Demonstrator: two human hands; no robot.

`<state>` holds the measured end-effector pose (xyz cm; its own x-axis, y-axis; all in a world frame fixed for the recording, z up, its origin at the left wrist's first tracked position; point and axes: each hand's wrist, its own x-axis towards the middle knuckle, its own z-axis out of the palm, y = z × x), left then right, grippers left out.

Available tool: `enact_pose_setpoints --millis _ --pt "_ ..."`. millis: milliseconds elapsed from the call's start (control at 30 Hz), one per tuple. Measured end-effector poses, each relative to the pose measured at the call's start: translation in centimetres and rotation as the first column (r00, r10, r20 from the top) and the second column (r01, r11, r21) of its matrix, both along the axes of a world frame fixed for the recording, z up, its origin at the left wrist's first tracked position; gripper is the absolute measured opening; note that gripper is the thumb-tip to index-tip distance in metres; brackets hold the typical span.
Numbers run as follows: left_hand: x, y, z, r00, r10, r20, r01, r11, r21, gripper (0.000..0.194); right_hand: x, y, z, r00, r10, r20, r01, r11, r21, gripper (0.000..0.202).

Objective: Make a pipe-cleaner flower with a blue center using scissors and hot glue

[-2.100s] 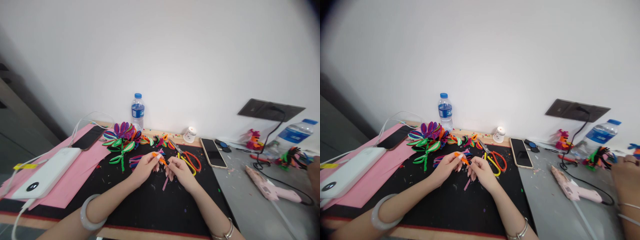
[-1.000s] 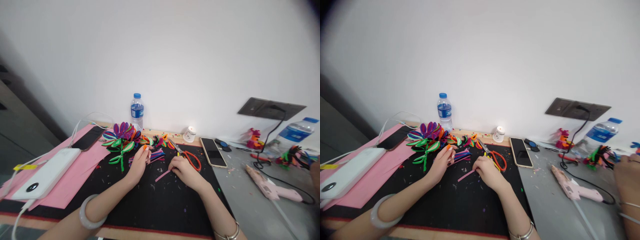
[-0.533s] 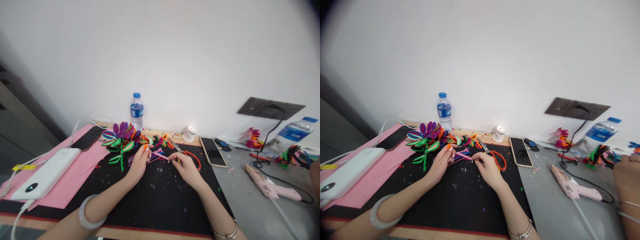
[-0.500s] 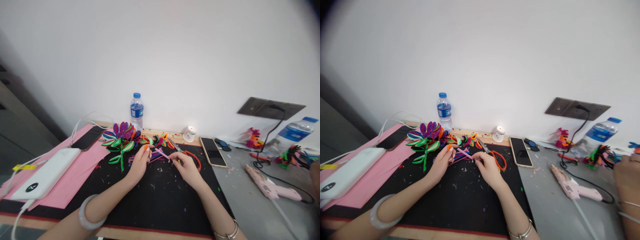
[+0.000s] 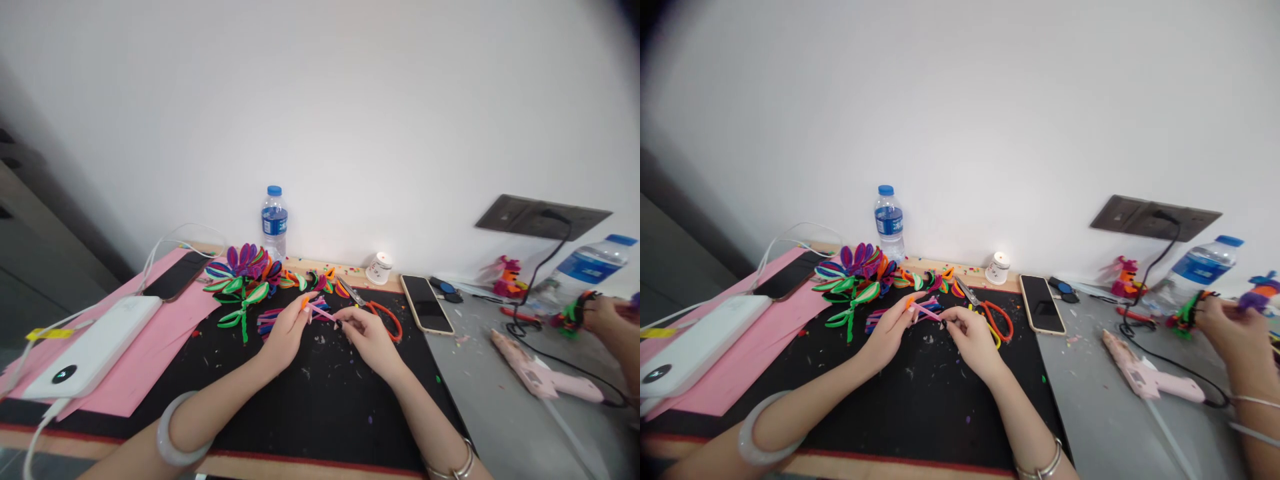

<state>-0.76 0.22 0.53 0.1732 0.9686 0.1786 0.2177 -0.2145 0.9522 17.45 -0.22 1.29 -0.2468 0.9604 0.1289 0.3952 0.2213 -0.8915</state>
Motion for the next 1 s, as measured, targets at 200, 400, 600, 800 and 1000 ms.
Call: enact_pose_setpoints --millis 200,400,600,800,1000 --pt "0.2 -0.3 -0.5 0.981 -0.107 -0.163 0.127 0.985 0.113 0.038 -0.2 -0.2 0.1 0.996 0.036 -0.078 -0.040 0.998 -0.044 0.018" --pt "0.4 -0.9 -0.3 0.927 -0.214 -0.309 0.266 0.954 0.138 0.039 -0.8 -0.6 0.3 0.979 0.080 -0.188 -0.107 0.984 -0.140 0.013" --pt "0.4 -0.5 -0.1 0.966 -0.100 -0.237 0.139 0.979 0.152 0.037 -1.2 -0.8 0.1 0.959 0.094 -0.266 -0.146 0.972 -0.183 0.017" --pt "0.3 -0.5 0.3 0.974 -0.107 -0.200 0.135 0.982 0.133 0.034 -1.0 -0.6 -0.2 0.963 0.094 -0.254 -0.142 0.974 -0.176 0.017" --pt "0.5 -0.7 0.3 0.952 -0.203 -0.230 0.232 0.967 0.108 0.034 -0.9 -0.6 -0.1 0.963 0.070 -0.259 -0.120 0.976 -0.184 0.014"
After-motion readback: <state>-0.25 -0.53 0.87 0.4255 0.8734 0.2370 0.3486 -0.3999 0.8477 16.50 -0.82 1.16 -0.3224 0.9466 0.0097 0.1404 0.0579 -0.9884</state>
